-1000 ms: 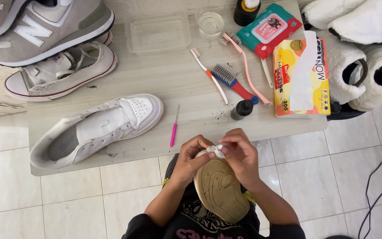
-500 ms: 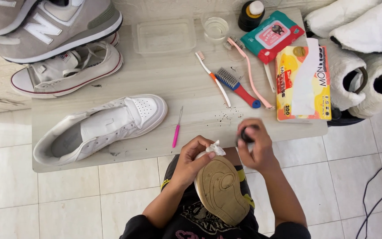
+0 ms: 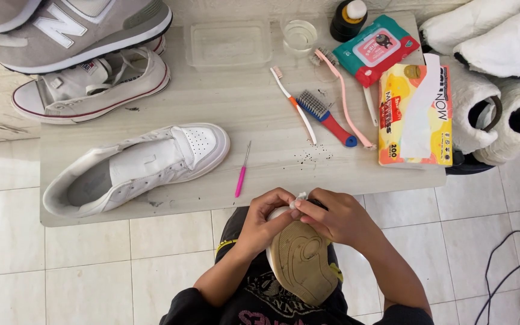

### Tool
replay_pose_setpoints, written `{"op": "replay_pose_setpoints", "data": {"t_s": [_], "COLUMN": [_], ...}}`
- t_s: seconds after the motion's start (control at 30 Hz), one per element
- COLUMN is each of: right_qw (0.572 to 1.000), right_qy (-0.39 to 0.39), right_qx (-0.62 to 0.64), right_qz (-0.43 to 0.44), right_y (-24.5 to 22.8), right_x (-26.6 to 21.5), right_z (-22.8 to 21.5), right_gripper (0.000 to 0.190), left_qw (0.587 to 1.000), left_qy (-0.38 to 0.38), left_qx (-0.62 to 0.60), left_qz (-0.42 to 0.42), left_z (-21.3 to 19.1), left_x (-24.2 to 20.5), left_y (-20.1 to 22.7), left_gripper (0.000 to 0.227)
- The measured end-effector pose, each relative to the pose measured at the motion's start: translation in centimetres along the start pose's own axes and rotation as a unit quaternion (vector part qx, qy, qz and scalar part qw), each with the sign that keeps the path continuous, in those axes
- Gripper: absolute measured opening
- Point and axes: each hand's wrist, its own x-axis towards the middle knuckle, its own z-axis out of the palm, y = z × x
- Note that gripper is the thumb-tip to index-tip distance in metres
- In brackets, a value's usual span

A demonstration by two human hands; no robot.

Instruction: The person cleans the sole of a white sneaker using a small white cloth and a liquid from a black bottle. They repeatedly apply the liquid and wipe the sole, focusing on the tread and edges.

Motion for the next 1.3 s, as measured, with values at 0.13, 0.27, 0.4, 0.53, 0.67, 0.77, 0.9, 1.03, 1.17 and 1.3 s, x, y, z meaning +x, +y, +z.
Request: {"op": "replay_pose_setpoints", "data": {"t_s": [0.13, 0.27, 0.4, 0.53, 0.67, 0.77, 0.9, 1.03, 1.17, 1.3], "right_qw": [1.0, 0.998, 0.998, 0.995, 0.995, 0.991, 0.993, 0.993, 0.993, 0.993], "right_qy": [-0.007, 0.033, 0.031, 0.046, 0.042, 0.04, 0.046, 0.046, 0.039, 0.047], "right_qx": [-0.02, 0.048, 0.059, 0.09, 0.091, 0.121, 0.109, 0.104, 0.106, 0.1], "right_qz": [0.021, 0.018, 0.017, 0.02, 0.009, 0.028, 0.021, 0.032, 0.045, 0.047], "right_y": [0.1, 0.2, 0.2, 0.4, 0.4, 0.3, 0.1, -0.1, 0.2, 0.2], "right_x": [-0.6, -0.8, -0.6, -1.1, -0.8, -0.9, -0.8, -0.7, -1.6, -1.6], "right_z": [0.7, 1.4, 1.7, 2.2, 2.2, 2.4, 2.5, 2.3, 3.0, 3.1], "right_gripper": [0.02, 0.026, 0.023, 0.026, 0.026, 0.024, 0.025, 0.022, 0.024, 0.026], "left_qw": [1.0, 1.0, 1.0, 1.0, 1.0, 1.0, 1.0, 1.0, 1.0, 1.0], "left_qy": [0.002, 0.0, -0.004, -0.003, -0.006, -0.005, -0.005, -0.007, -0.008, -0.006], "left_qx": [0.002, 0.006, 0.005, 0.006, 0.002, -0.002, -0.002, -0.003, -0.002, -0.008], "left_qz": [0.007, 0.002, 0.005, 0.008, 0.008, 0.007, 0.009, 0.007, 0.008, 0.006], "left_z": [-0.1, 0.1, 0.0, -0.1, -0.2, -0.3, -0.3, -0.4, -0.5, -0.3], "left_x": [0.0, -0.2, -0.2, -0.3, -0.3, -0.4, -0.5, -0.6, -0.7, -0.6], "left_y": [-0.1, 0.2, 0.2, 0.4, 0.5, 0.4, 0.3, 0.2, 0.3, 0.4], "left_gripper": [0.01, 0.008, 0.008, 0.009, 0.008, 0.008, 0.009, 0.008, 0.008, 0.009]}}
